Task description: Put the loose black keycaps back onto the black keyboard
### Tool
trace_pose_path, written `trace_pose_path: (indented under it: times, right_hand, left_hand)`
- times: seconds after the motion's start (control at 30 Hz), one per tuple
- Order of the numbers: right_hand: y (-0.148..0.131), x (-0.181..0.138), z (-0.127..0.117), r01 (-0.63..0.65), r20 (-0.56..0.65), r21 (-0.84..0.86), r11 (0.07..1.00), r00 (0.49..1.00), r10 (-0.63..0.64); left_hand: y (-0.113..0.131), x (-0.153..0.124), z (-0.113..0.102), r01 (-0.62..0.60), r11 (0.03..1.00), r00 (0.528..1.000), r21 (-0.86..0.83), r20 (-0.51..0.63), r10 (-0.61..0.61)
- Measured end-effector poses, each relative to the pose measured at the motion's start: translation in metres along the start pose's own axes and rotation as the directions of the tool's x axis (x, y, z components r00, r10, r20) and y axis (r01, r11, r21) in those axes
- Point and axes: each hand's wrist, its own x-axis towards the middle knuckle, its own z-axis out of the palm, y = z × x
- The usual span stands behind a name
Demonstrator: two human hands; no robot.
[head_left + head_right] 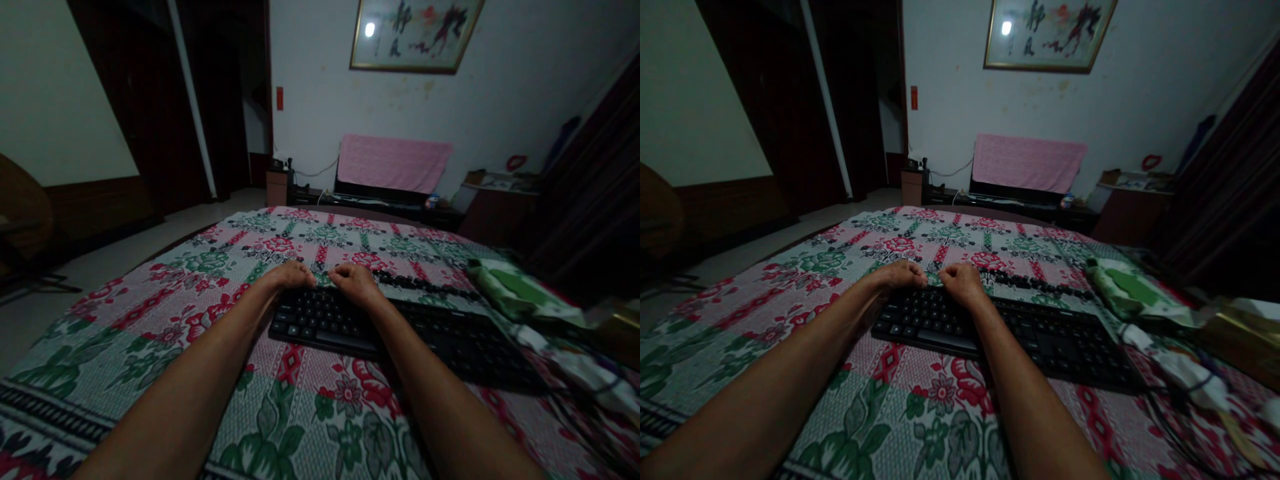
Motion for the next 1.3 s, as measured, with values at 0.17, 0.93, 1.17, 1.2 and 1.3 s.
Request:
trace_pose_path:
  times: [0.17,0.93,1.17,1.2,1.3]
  right_hand:
    - [0.035,0.009,-0.017,-0.190,-0.323,-0.245,0.951,0.941,0.104]
    - [0.032,0.043,0.011,0.002,-0.023,-0.478,0.879,1.000,-0.015]
    - [0.020,0.026,0.000,0.275,-0.032,-0.425,0.863,0.948,-0.318]
    - [0.017,0.023,-0.002,0.311,-0.022,-0.412,0.856,0.936,-0.351]
    - [0.011,0.013,-0.007,0.368,0.019,-0.360,0.857,0.922,-0.387]
  left_hand:
    - [-0.001,0.003,0.003,0.047,0.998,0.997,-0.046,-0.055,-0.050]
    - [0.001,0.000,0.005,0.025,0.999,0.997,0.043,-0.074,-0.022]
    - [0.006,0.002,0.005,0.002,0.999,0.994,-0.041,-0.112,-0.007]
    - [0.005,0.003,0.005,0.001,0.997,0.994,-0.077,-0.112,-0.009]
    - [0.003,0.007,0.005,-0.034,0.979,0.997,-0.199,-0.076,0.019]
